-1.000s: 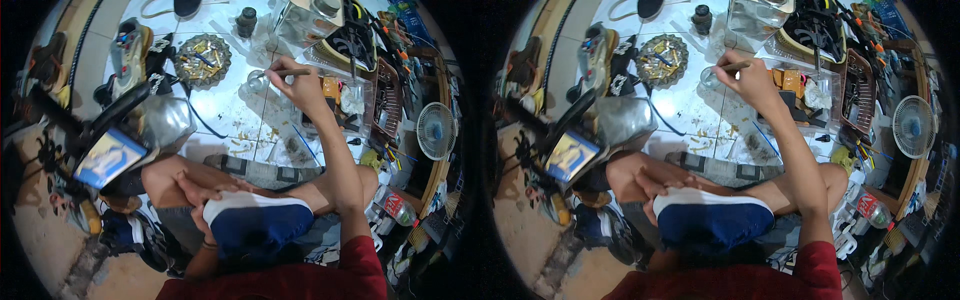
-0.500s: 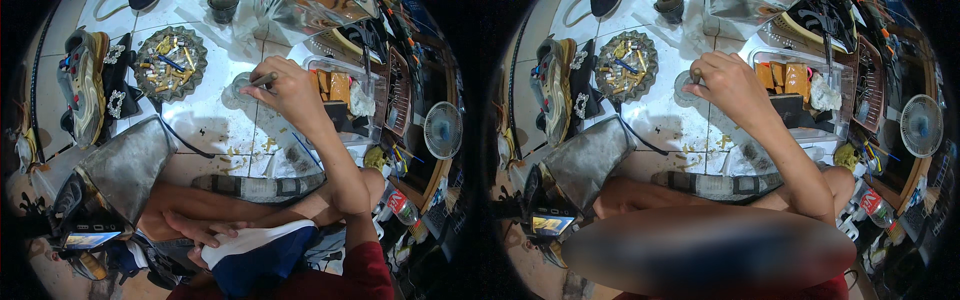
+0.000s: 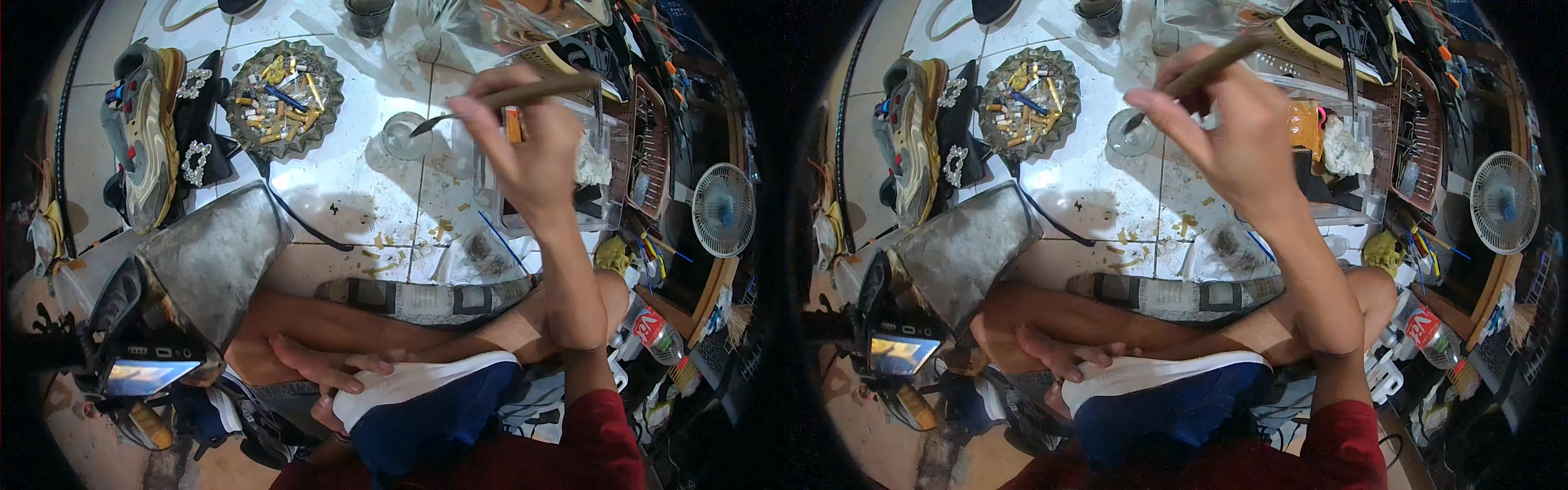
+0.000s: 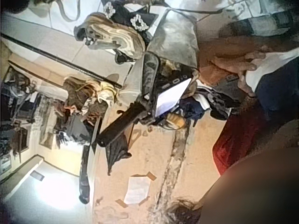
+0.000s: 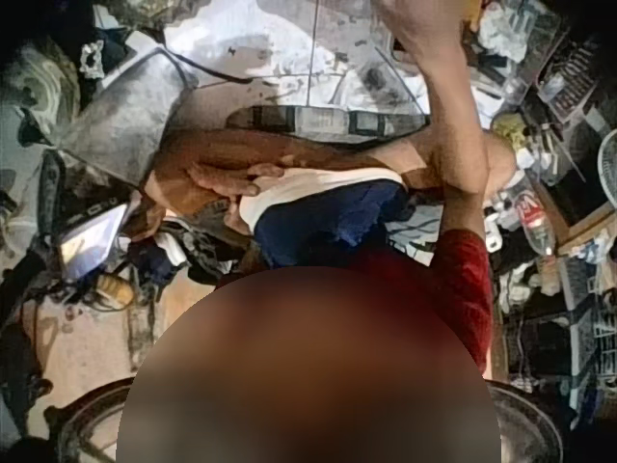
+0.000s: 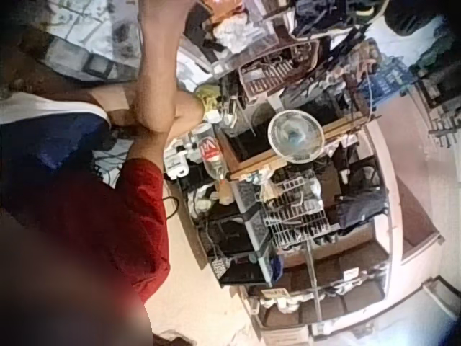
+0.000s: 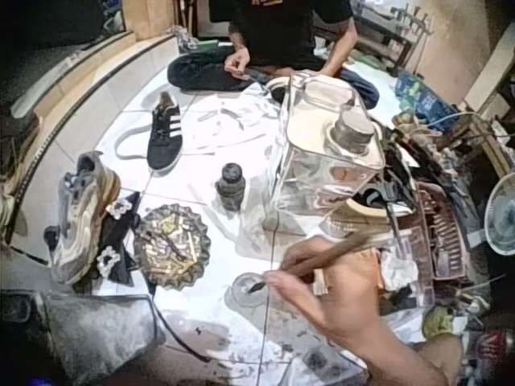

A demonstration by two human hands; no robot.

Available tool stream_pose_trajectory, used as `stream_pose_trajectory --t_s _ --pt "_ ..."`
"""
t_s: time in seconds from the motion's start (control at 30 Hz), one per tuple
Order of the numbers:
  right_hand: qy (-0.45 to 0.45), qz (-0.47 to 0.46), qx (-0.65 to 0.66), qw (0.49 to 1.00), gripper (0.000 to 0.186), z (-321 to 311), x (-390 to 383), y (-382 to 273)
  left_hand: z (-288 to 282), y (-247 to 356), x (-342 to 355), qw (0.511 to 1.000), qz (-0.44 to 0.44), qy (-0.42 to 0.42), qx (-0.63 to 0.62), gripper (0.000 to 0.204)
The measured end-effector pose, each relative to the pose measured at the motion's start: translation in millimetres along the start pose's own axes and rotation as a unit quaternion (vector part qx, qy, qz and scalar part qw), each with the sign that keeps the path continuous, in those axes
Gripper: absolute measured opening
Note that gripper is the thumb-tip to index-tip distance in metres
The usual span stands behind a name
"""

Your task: Applying adhesive and scraping the sole of a sneaker for repair.

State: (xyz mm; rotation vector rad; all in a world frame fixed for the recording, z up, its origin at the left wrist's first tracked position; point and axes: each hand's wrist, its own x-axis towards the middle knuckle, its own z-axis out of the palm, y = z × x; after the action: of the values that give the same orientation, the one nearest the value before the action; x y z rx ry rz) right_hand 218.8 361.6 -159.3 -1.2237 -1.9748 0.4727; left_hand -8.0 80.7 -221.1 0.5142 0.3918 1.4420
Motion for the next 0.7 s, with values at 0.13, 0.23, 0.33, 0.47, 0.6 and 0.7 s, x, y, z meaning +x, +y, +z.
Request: stream_pose_trajectory --t_s 0.13,0.23,0.33,0.47,0.6,0.7 --pt "0.094 -0.018 0.016 0.995 0.028 3 -7 -8 32 12 7 0.995 0.018 0.021 0.092 0.041" --pt "-0.007 -0.044 -0.108 0.993 0.031 22 -21 21 64 11 15 0.974 0.053 0.103 0.196 0.036" --pt "0.062 0.029 0.001 0.998 0.032 9 -17 -7 77 24 -2 0.955 0.057 0.170 0.235 0.035" --pt "0.132 0.209 0.348 0.904 0.027 -28 -11 -30 77 46 -7 0.921 0.040 0.107 0.373 0.045" --pt "0.140 0.132 0.447 0.874 0.018 -66 -30 -89 73 71 -31 0.881 -0.012 -0.047 0.470 0.084" --pt "0.149 0.107 0.503 0.845 0.018 -86 -50 -119 72 73 -45 0.864 -0.009 -0.104 0.492 0.089"
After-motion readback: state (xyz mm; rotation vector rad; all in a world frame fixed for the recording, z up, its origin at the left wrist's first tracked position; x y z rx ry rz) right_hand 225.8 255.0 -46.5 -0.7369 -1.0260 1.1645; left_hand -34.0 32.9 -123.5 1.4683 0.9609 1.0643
